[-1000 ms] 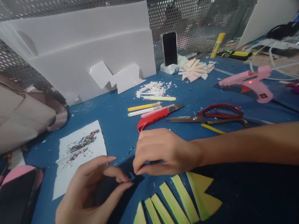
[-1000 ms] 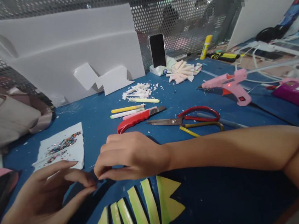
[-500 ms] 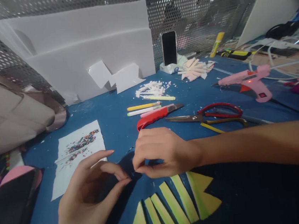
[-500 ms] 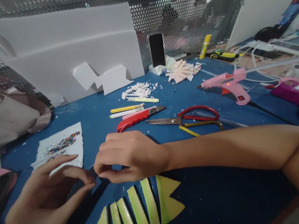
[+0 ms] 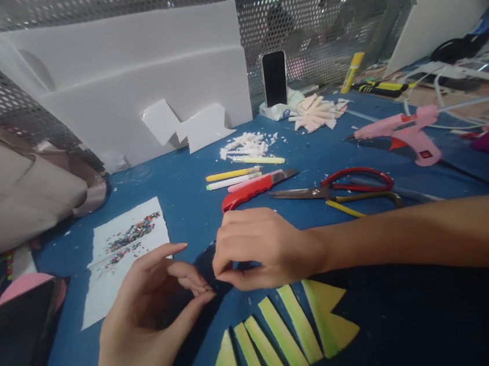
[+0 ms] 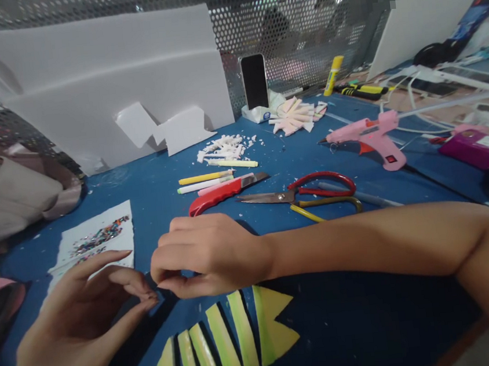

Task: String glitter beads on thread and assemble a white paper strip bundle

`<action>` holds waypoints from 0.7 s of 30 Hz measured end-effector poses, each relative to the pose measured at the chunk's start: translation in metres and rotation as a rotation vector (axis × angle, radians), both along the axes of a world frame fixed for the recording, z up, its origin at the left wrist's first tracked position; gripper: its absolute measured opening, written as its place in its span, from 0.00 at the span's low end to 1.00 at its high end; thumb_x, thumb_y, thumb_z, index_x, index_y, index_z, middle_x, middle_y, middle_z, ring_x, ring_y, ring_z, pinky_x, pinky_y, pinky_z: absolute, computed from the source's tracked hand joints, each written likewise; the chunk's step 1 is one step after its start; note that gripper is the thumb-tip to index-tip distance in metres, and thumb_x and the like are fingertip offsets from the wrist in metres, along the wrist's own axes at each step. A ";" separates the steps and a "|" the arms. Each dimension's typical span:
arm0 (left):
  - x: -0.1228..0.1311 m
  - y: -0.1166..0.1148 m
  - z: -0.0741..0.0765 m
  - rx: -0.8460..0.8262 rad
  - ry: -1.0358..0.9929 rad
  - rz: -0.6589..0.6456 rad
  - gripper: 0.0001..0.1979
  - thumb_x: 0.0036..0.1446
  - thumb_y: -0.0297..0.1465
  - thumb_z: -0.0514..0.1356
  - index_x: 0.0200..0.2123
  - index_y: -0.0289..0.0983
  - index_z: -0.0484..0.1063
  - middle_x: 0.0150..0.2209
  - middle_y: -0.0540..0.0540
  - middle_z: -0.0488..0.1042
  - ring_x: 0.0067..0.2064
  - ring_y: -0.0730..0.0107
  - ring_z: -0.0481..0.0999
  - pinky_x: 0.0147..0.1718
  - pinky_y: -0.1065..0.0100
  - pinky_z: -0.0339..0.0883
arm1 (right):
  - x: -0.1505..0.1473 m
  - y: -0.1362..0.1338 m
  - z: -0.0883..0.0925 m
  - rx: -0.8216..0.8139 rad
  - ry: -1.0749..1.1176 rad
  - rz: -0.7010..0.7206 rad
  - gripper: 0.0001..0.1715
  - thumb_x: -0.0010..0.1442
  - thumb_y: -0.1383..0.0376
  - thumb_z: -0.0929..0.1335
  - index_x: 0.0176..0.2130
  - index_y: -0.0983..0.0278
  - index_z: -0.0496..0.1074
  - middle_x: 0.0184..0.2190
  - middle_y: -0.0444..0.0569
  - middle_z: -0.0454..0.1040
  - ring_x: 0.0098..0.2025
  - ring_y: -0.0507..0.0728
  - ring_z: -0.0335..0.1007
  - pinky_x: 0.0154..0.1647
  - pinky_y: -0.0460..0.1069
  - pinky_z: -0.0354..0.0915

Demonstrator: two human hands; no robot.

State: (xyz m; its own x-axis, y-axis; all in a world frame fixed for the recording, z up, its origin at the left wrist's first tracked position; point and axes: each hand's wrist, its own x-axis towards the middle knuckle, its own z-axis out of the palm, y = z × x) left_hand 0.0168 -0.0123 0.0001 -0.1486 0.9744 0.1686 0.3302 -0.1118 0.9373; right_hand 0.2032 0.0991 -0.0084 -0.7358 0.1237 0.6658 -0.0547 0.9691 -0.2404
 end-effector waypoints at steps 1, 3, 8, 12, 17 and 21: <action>-0.001 0.001 -0.001 0.007 0.006 -0.003 0.22 0.54 0.24 0.64 0.50 0.46 0.67 0.29 0.56 0.75 0.33 0.73 0.78 0.40 0.74 0.76 | 0.000 0.000 0.000 -0.003 0.001 -0.003 0.09 0.68 0.70 0.62 0.35 0.64 0.69 0.31 0.44 0.72 0.34 0.52 0.59 0.41 0.47 0.60; -0.003 0.002 -0.003 0.043 0.032 -0.040 0.23 0.53 0.25 0.65 0.51 0.47 0.67 0.29 0.56 0.75 0.32 0.73 0.78 0.39 0.75 0.77 | 0.000 0.000 -0.001 -0.002 0.001 -0.006 0.09 0.67 0.69 0.63 0.35 0.64 0.69 0.31 0.44 0.72 0.35 0.52 0.59 0.41 0.47 0.60; -0.008 0.003 -0.007 0.088 0.083 -0.072 0.23 0.54 0.25 0.65 0.51 0.49 0.67 0.30 0.55 0.76 0.32 0.73 0.79 0.39 0.76 0.78 | 0.000 0.000 -0.001 0.025 0.022 -0.008 0.09 0.67 0.70 0.63 0.34 0.64 0.69 0.30 0.44 0.72 0.34 0.52 0.59 0.40 0.47 0.60; -0.009 0.002 -0.008 0.073 0.088 -0.072 0.24 0.54 0.26 0.65 0.52 0.49 0.67 0.30 0.55 0.76 0.33 0.73 0.79 0.39 0.76 0.78 | -0.001 0.001 0.000 0.027 0.016 -0.011 0.09 0.67 0.70 0.62 0.34 0.64 0.69 0.30 0.44 0.72 0.34 0.51 0.59 0.40 0.47 0.60; -0.006 0.001 -0.005 0.059 0.107 -0.058 0.23 0.54 0.26 0.65 0.51 0.49 0.67 0.29 0.56 0.76 0.32 0.74 0.79 0.38 0.78 0.76 | -0.001 0.002 -0.002 0.079 0.029 0.009 0.09 0.67 0.70 0.62 0.35 0.64 0.70 0.31 0.44 0.74 0.35 0.51 0.60 0.42 0.46 0.61; -0.006 0.000 -0.002 0.049 0.128 -0.055 0.23 0.54 0.26 0.65 0.52 0.48 0.66 0.28 0.57 0.77 0.31 0.75 0.79 0.38 0.78 0.75 | -0.001 0.002 -0.004 0.104 0.000 0.014 0.10 0.68 0.68 0.62 0.36 0.64 0.71 0.33 0.45 0.74 0.36 0.52 0.61 0.42 0.47 0.61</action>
